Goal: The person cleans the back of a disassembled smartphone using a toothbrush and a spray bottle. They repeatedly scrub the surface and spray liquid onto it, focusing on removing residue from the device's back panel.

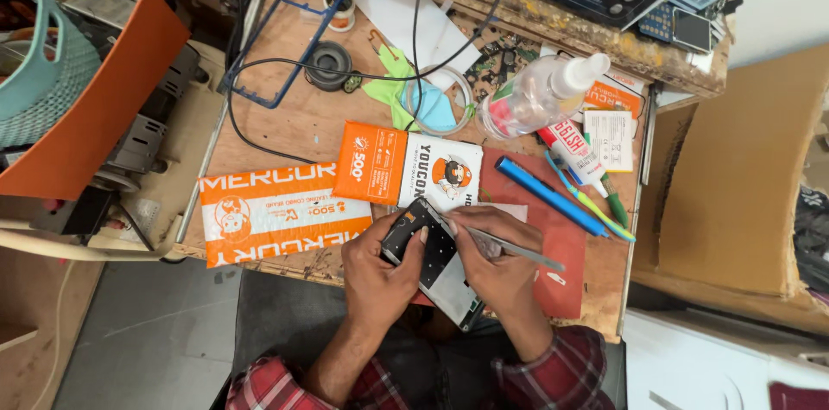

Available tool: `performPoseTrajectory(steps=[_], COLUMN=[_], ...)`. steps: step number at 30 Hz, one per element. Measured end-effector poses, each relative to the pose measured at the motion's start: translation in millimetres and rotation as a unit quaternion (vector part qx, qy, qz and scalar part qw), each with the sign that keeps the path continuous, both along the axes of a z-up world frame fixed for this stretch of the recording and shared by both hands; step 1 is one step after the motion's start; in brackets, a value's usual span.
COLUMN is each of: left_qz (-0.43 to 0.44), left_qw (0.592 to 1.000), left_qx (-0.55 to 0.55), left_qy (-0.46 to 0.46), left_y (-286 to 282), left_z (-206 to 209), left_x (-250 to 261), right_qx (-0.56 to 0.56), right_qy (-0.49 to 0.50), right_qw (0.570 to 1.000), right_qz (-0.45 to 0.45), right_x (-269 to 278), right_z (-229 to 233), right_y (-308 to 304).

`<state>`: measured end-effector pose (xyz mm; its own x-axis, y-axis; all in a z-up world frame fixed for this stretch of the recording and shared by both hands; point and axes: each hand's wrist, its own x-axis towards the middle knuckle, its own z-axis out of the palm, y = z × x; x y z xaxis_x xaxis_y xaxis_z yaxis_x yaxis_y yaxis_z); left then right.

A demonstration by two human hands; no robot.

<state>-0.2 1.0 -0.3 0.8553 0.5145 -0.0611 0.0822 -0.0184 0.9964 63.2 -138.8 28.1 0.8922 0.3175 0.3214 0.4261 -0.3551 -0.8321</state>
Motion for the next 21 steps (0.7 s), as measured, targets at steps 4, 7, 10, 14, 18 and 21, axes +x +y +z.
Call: performPoseTrajectory(steps=[4, 7, 10, 14, 18, 21], left_qz=[-0.006, -0.003, -0.001, -0.008, -0.011, -0.010], left_qw=[1.000, 1.000, 1.000, 1.000, 1.000, 1.000], left_qx=[0.012, 0.009, 0.009, 0.007, 0.010, -0.001], left_qy=[0.023, -0.011, -0.014, 0.015, -0.006, -0.006], left_y=[0.7, 1.0, 2.7, 1.9, 3.0, 2.0], left_z=[0.0, 3.5, 1.8, 0.2, 2.4, 1.8], left_x=[-1.4, 2.5, 1.4, -0.1, 1.1, 1.5], right_qx=[-0.010, -0.003, 0.027, 0.033, 0.109, 0.079], right_qy=[0.002, 0.019, 0.062, 0.057, 0.193, 0.202], right_qw=[0.999, 0.999, 0.998, 0.997, 0.974, 0.976], right_qz=[0.041, 0.029, 0.009, 0.043, 0.055, -0.015], right_x=[17.9, 18.7, 11.9, 22.9, 35.3, 29.0], right_z=[-7.0, -2.6, -5.0, -16.5, -14.7, -16.7], right_y=[10.0, -0.4, -3.5, 10.9, 7.4, 9.1])
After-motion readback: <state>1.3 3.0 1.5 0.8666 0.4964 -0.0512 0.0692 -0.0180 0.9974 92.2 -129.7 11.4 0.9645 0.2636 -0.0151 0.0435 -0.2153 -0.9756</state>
